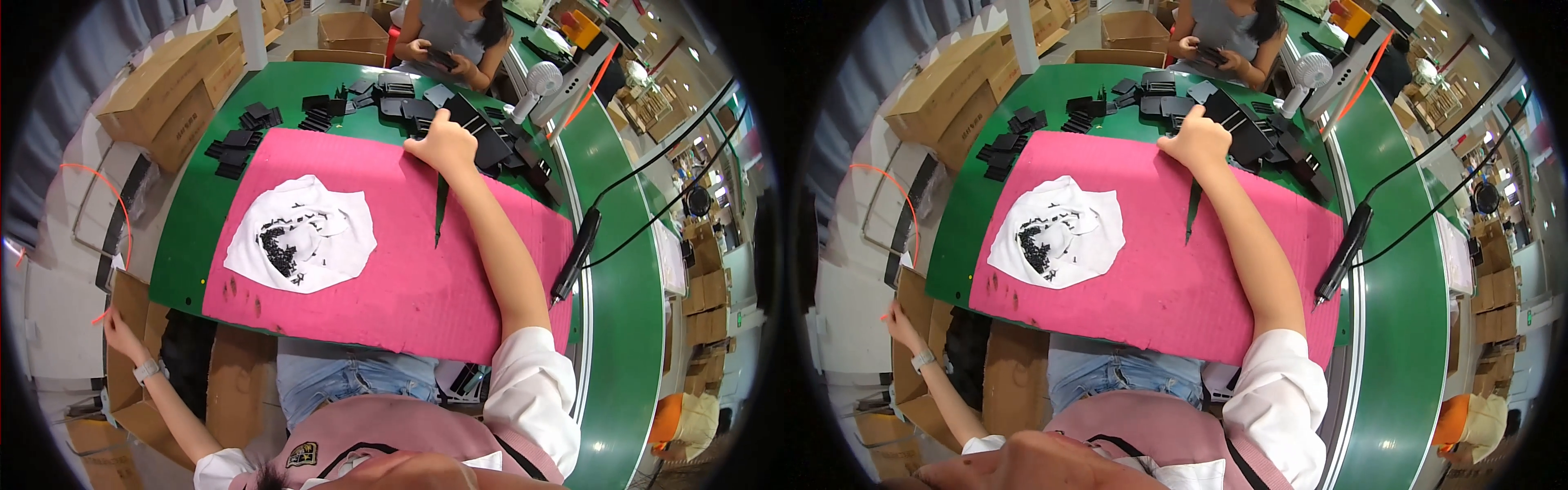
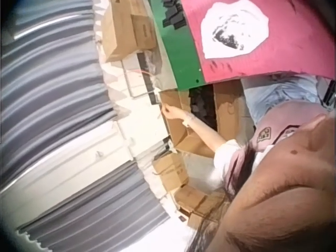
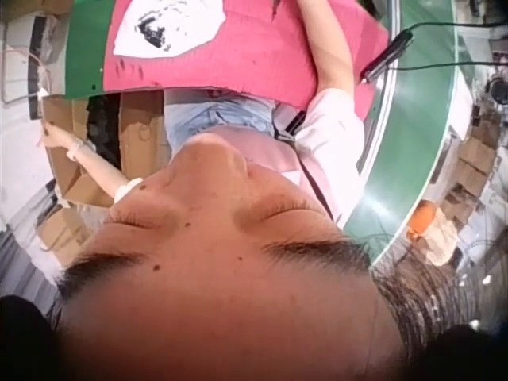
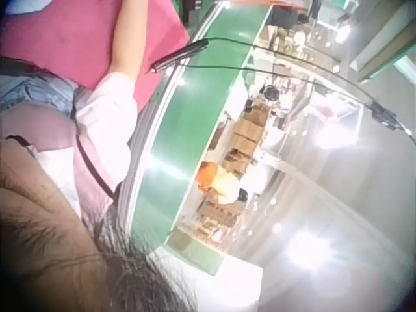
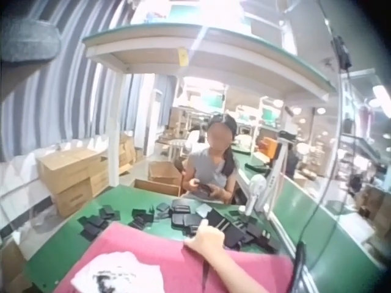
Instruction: The recorder is using an electric screwdriver to assemble small plastic components at a factory workbench.
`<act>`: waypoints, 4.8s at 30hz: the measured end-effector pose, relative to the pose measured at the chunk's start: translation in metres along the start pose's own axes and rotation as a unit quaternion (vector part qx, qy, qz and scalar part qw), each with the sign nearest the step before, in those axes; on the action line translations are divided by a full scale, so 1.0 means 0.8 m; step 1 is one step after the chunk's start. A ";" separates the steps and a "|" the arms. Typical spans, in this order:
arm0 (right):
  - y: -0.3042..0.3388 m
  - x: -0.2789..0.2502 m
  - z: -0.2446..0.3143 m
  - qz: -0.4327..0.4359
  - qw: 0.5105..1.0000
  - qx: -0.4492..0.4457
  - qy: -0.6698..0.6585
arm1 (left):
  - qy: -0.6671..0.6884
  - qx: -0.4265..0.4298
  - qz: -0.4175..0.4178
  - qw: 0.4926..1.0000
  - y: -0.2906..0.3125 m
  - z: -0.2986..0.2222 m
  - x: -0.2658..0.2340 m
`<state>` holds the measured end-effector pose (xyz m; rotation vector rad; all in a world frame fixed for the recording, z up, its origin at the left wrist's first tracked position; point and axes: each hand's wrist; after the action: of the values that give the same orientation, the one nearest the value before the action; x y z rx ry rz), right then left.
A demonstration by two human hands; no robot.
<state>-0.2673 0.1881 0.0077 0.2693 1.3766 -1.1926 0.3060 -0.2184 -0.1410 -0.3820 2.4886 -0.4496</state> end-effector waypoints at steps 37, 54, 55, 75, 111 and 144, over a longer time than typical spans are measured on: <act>0.105 -0.109 0.032 0.084 0.829 -0.297 -0.466 | 0.381 -0.035 0.745 0.546 0.324 -0.481 0.127; 0.137 -0.113 0.045 0.098 0.858 -0.357 -0.357 | 0.362 0.047 0.751 0.551 0.333 -0.480 0.118; 0.141 -0.116 0.045 0.101 0.850 -0.364 -0.366 | 0.347 0.066 0.755 0.553 0.333 -0.480 0.116; 0.192 -0.130 0.009 0.172 0.892 -0.249 -0.337 | -0.046 0.537 0.304 0.786 0.241 -0.412 0.088; 0.107 -0.219 -0.063 0.031 0.747 0.150 -0.648 | 0.267 -0.089 0.870 0.406 0.334 -0.507 0.116; 0.135 -0.188 0.019 0.022 0.388 -0.080 -0.918 | 0.287 0.079 0.818 0.493 0.362 -0.505 0.096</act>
<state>-0.1402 0.2973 0.0868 -0.9937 -0.6135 -0.5277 -0.0404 0.1085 0.0210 2.3612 1.9977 0.1167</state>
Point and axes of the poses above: each hand's wrist, its own y-axis away from the middle knuckle, its own x-axis out of the palm, z = x × y, and after that the axes turned 14 degrees about -y, right-handed
